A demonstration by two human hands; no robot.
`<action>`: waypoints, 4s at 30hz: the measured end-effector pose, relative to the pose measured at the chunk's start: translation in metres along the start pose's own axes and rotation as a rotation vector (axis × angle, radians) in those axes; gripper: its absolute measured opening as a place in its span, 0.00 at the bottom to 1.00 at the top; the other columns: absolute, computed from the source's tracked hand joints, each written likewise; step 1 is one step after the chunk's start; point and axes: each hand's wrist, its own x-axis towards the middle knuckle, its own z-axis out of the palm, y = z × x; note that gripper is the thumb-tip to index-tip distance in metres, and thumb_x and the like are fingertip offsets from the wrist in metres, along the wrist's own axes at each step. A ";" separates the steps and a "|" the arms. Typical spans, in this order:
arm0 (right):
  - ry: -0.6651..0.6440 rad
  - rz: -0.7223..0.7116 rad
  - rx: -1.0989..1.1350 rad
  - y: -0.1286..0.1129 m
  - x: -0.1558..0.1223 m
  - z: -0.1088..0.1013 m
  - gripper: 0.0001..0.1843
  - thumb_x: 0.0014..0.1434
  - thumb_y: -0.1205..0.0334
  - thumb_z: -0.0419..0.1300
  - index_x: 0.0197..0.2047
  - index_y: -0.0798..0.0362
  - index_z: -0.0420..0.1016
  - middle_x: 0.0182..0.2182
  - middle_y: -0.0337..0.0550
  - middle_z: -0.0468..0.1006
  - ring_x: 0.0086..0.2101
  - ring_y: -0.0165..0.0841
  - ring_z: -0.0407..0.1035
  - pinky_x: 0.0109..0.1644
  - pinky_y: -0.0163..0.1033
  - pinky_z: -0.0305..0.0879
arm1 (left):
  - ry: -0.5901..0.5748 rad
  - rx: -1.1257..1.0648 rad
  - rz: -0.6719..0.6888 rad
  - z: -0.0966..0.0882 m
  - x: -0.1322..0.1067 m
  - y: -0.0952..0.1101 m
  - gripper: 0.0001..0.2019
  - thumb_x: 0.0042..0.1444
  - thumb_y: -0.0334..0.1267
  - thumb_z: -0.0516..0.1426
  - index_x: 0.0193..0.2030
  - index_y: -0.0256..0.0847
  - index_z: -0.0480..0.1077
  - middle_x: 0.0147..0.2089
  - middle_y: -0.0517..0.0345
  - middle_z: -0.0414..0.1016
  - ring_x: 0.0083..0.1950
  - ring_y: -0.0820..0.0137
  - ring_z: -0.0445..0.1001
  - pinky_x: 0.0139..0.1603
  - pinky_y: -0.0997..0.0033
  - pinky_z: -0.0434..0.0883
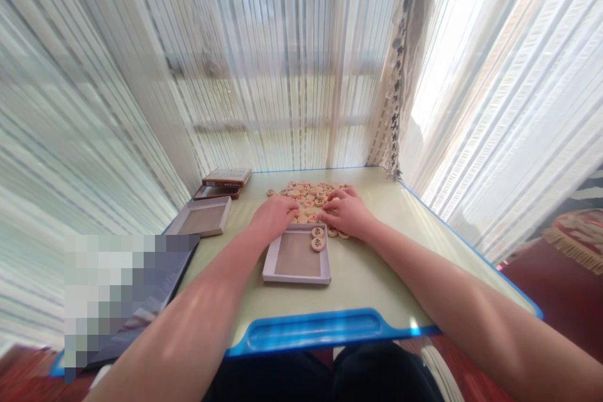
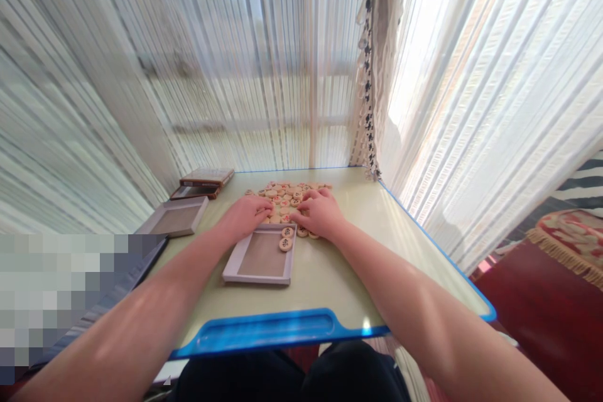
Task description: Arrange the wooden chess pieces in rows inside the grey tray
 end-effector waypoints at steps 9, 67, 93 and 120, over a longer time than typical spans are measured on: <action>0.053 -0.040 0.017 -0.007 -0.001 -0.005 0.12 0.53 0.55 0.57 0.39 0.49 0.76 0.40 0.44 0.72 0.44 0.38 0.58 0.53 0.43 0.53 | -0.023 0.042 0.025 -0.004 -0.005 0.009 0.13 0.55 0.39 0.49 0.38 0.45 0.75 0.43 0.57 0.76 0.49 0.63 0.69 0.54 0.66 0.61; -0.165 0.253 0.006 0.005 -0.001 -0.029 0.10 0.47 0.59 0.58 0.34 0.47 0.77 0.33 0.37 0.78 0.31 0.31 0.69 0.31 0.33 0.60 | -0.113 0.084 -0.041 0.002 -0.011 0.028 0.31 0.59 0.56 0.30 0.41 0.51 0.73 0.46 0.59 0.72 0.52 0.58 0.63 0.53 0.54 0.56; -0.290 0.089 -0.018 -0.004 -0.006 -0.041 0.14 0.51 0.51 0.56 0.31 0.51 0.77 0.29 0.41 0.78 0.30 0.33 0.69 0.31 0.34 0.60 | -0.022 0.033 -0.046 0.004 -0.002 0.015 0.17 0.55 0.37 0.46 0.44 0.53 0.74 0.53 0.67 0.71 0.58 0.63 0.61 0.59 0.58 0.54; -0.199 -0.017 0.094 -0.005 -0.005 -0.028 0.18 0.46 0.72 0.54 0.41 0.52 0.74 0.31 0.40 0.75 0.31 0.29 0.66 0.35 0.32 0.60 | -0.092 0.004 0.070 0.000 -0.002 0.023 0.19 0.54 0.32 0.44 0.43 0.49 0.74 0.54 0.66 0.70 0.59 0.64 0.61 0.62 0.57 0.51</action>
